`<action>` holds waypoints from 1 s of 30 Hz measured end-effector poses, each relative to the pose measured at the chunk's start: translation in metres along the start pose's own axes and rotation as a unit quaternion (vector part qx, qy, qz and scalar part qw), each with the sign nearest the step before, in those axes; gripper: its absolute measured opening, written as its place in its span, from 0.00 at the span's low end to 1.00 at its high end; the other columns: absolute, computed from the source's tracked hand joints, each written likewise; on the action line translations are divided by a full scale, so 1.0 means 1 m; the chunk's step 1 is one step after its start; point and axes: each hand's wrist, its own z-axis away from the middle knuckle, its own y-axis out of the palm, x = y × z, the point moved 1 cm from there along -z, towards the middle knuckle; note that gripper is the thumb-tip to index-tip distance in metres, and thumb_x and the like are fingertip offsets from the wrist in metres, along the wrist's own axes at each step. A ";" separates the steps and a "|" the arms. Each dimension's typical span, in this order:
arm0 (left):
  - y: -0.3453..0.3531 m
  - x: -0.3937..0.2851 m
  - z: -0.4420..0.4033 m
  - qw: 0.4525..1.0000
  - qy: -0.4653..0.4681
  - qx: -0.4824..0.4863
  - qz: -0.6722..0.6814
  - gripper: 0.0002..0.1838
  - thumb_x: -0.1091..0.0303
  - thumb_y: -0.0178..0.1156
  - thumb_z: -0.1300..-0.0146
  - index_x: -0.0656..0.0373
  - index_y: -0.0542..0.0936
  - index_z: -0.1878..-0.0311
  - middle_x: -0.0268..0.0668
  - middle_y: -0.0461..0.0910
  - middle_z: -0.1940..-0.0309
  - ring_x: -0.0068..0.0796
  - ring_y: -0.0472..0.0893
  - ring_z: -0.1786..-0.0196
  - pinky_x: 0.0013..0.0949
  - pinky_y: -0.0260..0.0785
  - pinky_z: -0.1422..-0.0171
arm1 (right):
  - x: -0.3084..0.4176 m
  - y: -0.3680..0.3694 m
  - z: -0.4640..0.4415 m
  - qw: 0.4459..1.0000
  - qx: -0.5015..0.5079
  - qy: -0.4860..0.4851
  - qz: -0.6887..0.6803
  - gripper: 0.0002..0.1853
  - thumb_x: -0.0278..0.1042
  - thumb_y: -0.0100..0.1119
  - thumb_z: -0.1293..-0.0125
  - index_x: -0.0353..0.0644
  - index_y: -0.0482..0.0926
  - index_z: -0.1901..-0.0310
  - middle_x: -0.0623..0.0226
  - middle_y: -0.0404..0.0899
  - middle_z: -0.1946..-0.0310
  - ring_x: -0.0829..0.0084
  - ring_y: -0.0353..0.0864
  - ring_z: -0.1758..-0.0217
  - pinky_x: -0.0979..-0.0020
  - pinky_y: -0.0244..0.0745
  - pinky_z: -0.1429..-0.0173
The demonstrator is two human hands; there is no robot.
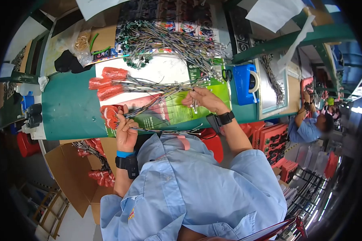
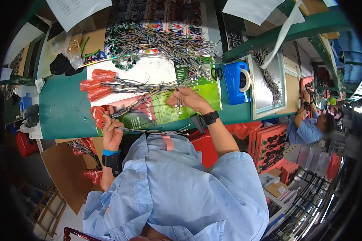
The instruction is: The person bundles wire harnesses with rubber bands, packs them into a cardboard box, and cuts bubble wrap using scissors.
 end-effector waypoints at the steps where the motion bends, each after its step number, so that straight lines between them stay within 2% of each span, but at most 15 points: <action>1: 0.002 0.000 0.000 1.000 0.006 -0.012 0.001 0.11 0.63 0.49 0.31 0.54 0.76 0.52 0.30 0.75 0.42 0.12 0.60 0.80 0.18 0.62 0.66 | -0.002 0.000 -0.001 1.000 0.009 -0.010 -0.007 0.16 0.36 0.39 0.26 0.30 0.72 0.56 0.53 0.80 0.58 0.67 0.81 0.55 0.69 0.76 0.48; 4: -0.005 -0.002 -0.001 1.000 0.004 -0.005 0.001 0.11 0.62 0.47 0.30 0.52 0.76 0.51 0.30 0.72 0.40 0.11 0.62 0.80 0.18 0.65 0.65 | -0.004 0.000 -0.002 0.999 0.020 -0.019 0.019 0.16 0.36 0.38 0.26 0.31 0.72 0.56 0.54 0.80 0.57 0.67 0.81 0.54 0.69 0.75 0.47; 14: -0.010 -0.001 -0.001 1.000 0.015 -0.003 -0.010 0.10 0.62 0.48 0.30 0.52 0.75 0.51 0.29 0.72 0.40 0.11 0.63 0.79 0.20 0.65 0.64 | -0.009 -0.001 0.007 0.999 0.042 -0.014 -0.002 0.15 0.36 0.38 0.25 0.33 0.71 0.55 0.55 0.79 0.55 0.67 0.81 0.54 0.70 0.74 0.46; 17: -0.014 0.002 -0.003 0.997 0.042 -0.037 -0.043 0.10 0.61 0.49 0.31 0.51 0.74 0.51 0.28 0.72 0.40 0.13 0.65 0.77 0.23 0.66 0.62 | -0.006 -0.001 0.011 0.999 0.045 -0.007 -0.013 0.15 0.37 0.40 0.26 0.33 0.73 0.56 0.57 0.80 0.54 0.69 0.81 0.55 0.71 0.73 0.47; 19: -0.009 0.007 -0.004 0.979 0.085 -0.128 -0.131 0.11 0.60 0.51 0.32 0.50 0.73 0.50 0.28 0.72 0.41 0.16 0.68 0.73 0.25 0.67 0.60 | 0.002 -0.004 0.013 0.988 0.049 -0.032 0.143 0.18 0.39 0.42 0.27 0.33 0.77 0.60 0.60 0.82 0.59 0.72 0.82 0.58 0.74 0.74 0.51; 20: -0.010 0.008 -0.003 0.980 0.080 -0.127 -0.129 0.12 0.58 0.53 0.33 0.50 0.72 0.50 0.30 0.73 0.42 0.18 0.71 0.68 0.25 0.67 0.59 | 0.005 -0.009 0.014 0.977 0.074 -0.017 0.201 0.18 0.40 0.44 0.28 0.33 0.78 0.58 0.61 0.82 0.60 0.72 0.81 0.57 0.72 0.74 0.50; 22: -0.027 0.009 -0.005 0.979 0.086 -0.083 -0.164 0.12 0.58 0.53 0.34 0.49 0.72 0.50 0.31 0.74 0.42 0.20 0.74 0.61 0.27 0.67 0.54 | 0.010 -0.020 0.020 0.934 0.110 0.026 0.340 0.18 0.42 0.53 0.33 0.37 0.77 0.51 0.58 0.80 0.54 0.66 0.79 0.49 0.68 0.71 0.44; 23: -0.030 0.011 -0.005 0.981 0.075 -0.114 -0.139 0.13 0.57 0.54 0.34 0.50 0.72 0.50 0.32 0.74 0.43 0.26 0.75 0.51 0.31 0.67 0.49 | 0.017 -0.022 0.027 0.894 0.090 0.007 0.439 0.20 0.42 0.57 0.37 0.38 0.75 0.48 0.56 0.78 0.51 0.62 0.75 0.45 0.66 0.69 0.42; 24: -0.031 0.014 -0.004 0.982 0.069 -0.107 -0.142 0.13 0.58 0.54 0.34 0.50 0.72 0.50 0.32 0.74 0.44 0.28 0.74 0.47 0.32 0.66 0.46 | 0.027 -0.019 0.032 0.843 0.066 -0.013 0.533 0.24 0.43 0.61 0.41 0.40 0.74 0.45 0.55 0.76 0.47 0.59 0.72 0.40 0.64 0.67 0.39; 26: -0.036 0.024 -0.005 0.983 0.065 -0.108 -0.132 0.12 0.59 0.54 0.34 0.52 0.72 0.51 0.33 0.76 0.49 0.32 0.73 0.41 0.35 0.67 0.44 | 0.044 -0.008 0.027 0.835 0.021 -0.035 0.548 0.29 0.42 0.64 0.45 0.41 0.71 0.42 0.54 0.71 0.41 0.56 0.67 0.36 0.63 0.63 0.36; 27: -0.038 0.028 -0.005 0.984 0.062 -0.107 -0.128 0.12 0.59 0.54 0.34 0.53 0.72 0.52 0.34 0.77 0.51 0.33 0.74 0.42 0.36 0.67 0.43 | 0.039 -0.006 0.010 0.842 -0.002 -0.134 0.522 0.22 0.38 0.62 0.41 0.40 0.74 0.46 0.54 0.77 0.50 0.61 0.78 0.50 0.67 0.72 0.47; 29: -0.041 0.035 -0.004 0.986 0.052 -0.121 -0.106 0.11 0.60 0.54 0.33 0.56 0.73 0.53 0.34 0.77 0.61 0.34 0.76 0.46 0.37 0.70 0.43 | 0.050 0.027 -0.025 0.904 -0.042 -0.106 0.412 0.15 0.36 0.63 0.43 0.40 0.77 0.55 0.56 0.78 0.51 0.60 0.78 0.49 0.66 0.73 0.50; 30: -0.044 0.036 -0.003 0.986 0.058 -0.122 -0.102 0.11 0.60 0.54 0.33 0.56 0.73 0.53 0.34 0.77 0.61 0.34 0.76 0.46 0.37 0.70 0.43 | 0.040 0.047 -0.048 0.901 -0.081 -0.201 0.375 0.09 0.33 0.61 0.42 0.39 0.77 0.62 0.59 0.80 0.62 0.62 0.80 0.60 0.68 0.73 0.59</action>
